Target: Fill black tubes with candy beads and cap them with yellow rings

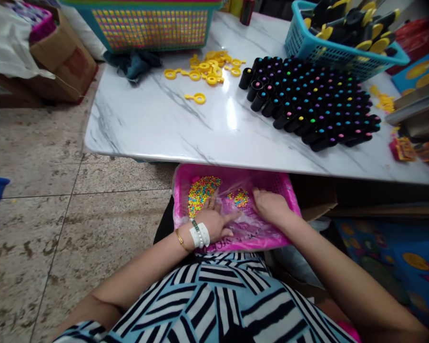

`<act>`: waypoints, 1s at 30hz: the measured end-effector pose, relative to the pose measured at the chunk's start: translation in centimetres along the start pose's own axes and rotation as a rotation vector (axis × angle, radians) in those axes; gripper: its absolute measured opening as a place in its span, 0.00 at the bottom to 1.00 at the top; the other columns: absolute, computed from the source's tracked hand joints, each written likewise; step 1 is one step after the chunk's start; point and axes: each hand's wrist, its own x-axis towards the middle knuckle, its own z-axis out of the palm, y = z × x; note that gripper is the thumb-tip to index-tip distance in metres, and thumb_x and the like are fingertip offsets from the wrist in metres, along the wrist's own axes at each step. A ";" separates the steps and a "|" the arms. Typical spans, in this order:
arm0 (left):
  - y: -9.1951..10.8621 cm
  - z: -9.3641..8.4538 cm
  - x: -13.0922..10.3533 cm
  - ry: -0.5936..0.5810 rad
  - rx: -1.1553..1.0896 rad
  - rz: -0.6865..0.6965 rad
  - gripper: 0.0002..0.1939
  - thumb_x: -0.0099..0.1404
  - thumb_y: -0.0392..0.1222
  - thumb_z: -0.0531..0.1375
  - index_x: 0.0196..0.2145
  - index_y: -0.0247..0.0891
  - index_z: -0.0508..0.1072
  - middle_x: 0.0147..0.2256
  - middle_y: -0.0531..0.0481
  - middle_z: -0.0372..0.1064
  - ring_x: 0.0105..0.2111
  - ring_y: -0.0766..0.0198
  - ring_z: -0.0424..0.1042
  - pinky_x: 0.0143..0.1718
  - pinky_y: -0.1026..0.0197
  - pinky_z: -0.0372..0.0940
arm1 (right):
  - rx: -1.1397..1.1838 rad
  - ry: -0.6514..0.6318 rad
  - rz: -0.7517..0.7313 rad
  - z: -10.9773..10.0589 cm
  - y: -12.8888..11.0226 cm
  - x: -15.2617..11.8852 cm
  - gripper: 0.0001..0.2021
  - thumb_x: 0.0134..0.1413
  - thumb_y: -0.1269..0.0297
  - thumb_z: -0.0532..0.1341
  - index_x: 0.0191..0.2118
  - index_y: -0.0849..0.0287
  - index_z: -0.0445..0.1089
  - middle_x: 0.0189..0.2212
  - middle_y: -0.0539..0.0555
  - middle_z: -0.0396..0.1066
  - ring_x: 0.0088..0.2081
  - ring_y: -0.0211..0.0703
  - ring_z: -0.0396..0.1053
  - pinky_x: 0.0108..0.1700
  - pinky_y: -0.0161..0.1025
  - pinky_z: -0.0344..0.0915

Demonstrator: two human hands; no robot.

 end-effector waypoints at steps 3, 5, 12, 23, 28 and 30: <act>-0.1 0.3 -0.3 0.003 -0.018 0.009 0.23 0.68 0.60 0.49 0.51 0.53 0.75 0.56 0.40 0.68 0.61 0.42 0.59 0.61 0.32 0.42 | 0.008 -0.015 -0.016 0.4 0.0 0.4 0.19 0.64 0.72 0.47 0.56 0.67 0.65 0.43 0.69 0.75 0.42 0.52 0.76 0.40 0.41 0.69; -0.1 0.5 -0.3 -0.004 -0.007 0.022 0.23 0.68 0.59 0.48 0.48 0.51 0.78 0.57 0.40 0.68 0.60 0.43 0.60 0.61 0.32 0.42 | 0.021 -0.039 -0.046 0.5 0.0 0.9 0.18 0.62 0.75 0.47 0.50 0.65 0.70 0.40 0.67 0.76 0.41 0.51 0.76 0.39 0.40 0.68; -0.1 0.6 -0.2 0.009 -0.024 0.043 0.27 0.66 0.64 0.48 0.47 0.48 0.78 0.57 0.38 0.69 0.58 0.44 0.63 0.62 0.33 0.41 | 0.146 0.046 -0.234 -2.1 0.7 -0.6 0.11 0.62 0.70 0.50 0.38 0.65 0.70 0.35 0.61 0.73 0.36 0.44 0.71 0.40 0.37 0.62; 0.5 1.3 2.1 0.054 -0.184 0.132 0.32 0.64 0.65 0.50 0.61 0.48 0.65 0.61 0.34 0.60 0.58 0.41 0.62 0.58 0.31 0.48 | 1.180 0.029 -0.384 -4.4 0.8 -2.2 0.10 0.60 0.59 0.57 0.31 0.59 0.63 0.26 0.48 0.61 0.29 0.35 0.59 0.32 0.32 0.59; -0.6 1.3 1.3 0.196 -0.147 0.050 0.20 0.68 0.52 0.53 0.48 0.39 0.75 0.55 0.36 0.66 0.54 0.45 0.65 0.56 0.42 0.58 | 1.279 0.011 -0.321 -4.2 1.8 -2.9 0.11 0.59 0.57 0.59 0.30 0.59 0.63 0.27 0.48 0.62 0.29 0.36 0.60 0.33 0.32 0.59; -0.7 0.5 1.1 0.205 -0.180 -0.029 0.18 0.69 0.48 0.52 0.39 0.36 0.79 0.49 0.36 0.70 0.49 0.50 0.70 0.53 0.48 0.63 | 1.272 -0.044 -0.316 -4.3 2.1 -2.8 0.11 0.58 0.58 0.60 0.30 0.59 0.64 0.26 0.48 0.62 0.29 0.35 0.59 0.32 0.32 0.58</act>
